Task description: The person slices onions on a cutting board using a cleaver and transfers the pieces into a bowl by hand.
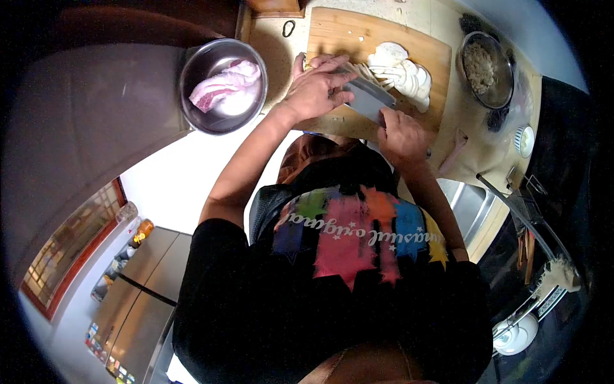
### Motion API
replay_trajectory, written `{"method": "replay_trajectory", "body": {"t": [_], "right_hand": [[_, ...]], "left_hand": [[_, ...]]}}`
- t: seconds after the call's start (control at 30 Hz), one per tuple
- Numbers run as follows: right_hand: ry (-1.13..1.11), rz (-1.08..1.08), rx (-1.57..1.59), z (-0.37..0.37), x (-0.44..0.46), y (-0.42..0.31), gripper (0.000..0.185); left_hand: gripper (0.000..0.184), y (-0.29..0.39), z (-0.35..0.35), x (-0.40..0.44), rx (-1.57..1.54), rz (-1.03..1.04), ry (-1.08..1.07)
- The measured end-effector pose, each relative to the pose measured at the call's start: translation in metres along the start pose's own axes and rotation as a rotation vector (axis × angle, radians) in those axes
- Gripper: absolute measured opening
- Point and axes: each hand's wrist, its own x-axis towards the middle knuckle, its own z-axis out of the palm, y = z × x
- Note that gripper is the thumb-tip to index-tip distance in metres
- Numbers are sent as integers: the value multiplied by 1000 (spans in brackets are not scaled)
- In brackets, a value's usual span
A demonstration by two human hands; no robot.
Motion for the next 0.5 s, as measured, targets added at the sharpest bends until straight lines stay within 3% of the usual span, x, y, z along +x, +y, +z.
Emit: {"method": "replay_trajectory", "body": {"t": [0.2,0.37,0.47,0.5], "right_hand": [[-13,61,39,-3,-13,1,33],[28,61,62,-3,-22,10,32],[18,77,96,-2,-31,17,30],[49,83,117,-2,-34,20,29]], "left_hand": [[35,-14,-14,8,-82,178,-265],[25,-16,-7,23,-83,274,-339],[19,-17,-1,42,-168,172,-476],[18,-27,12,52,-422,72,-517]]}}
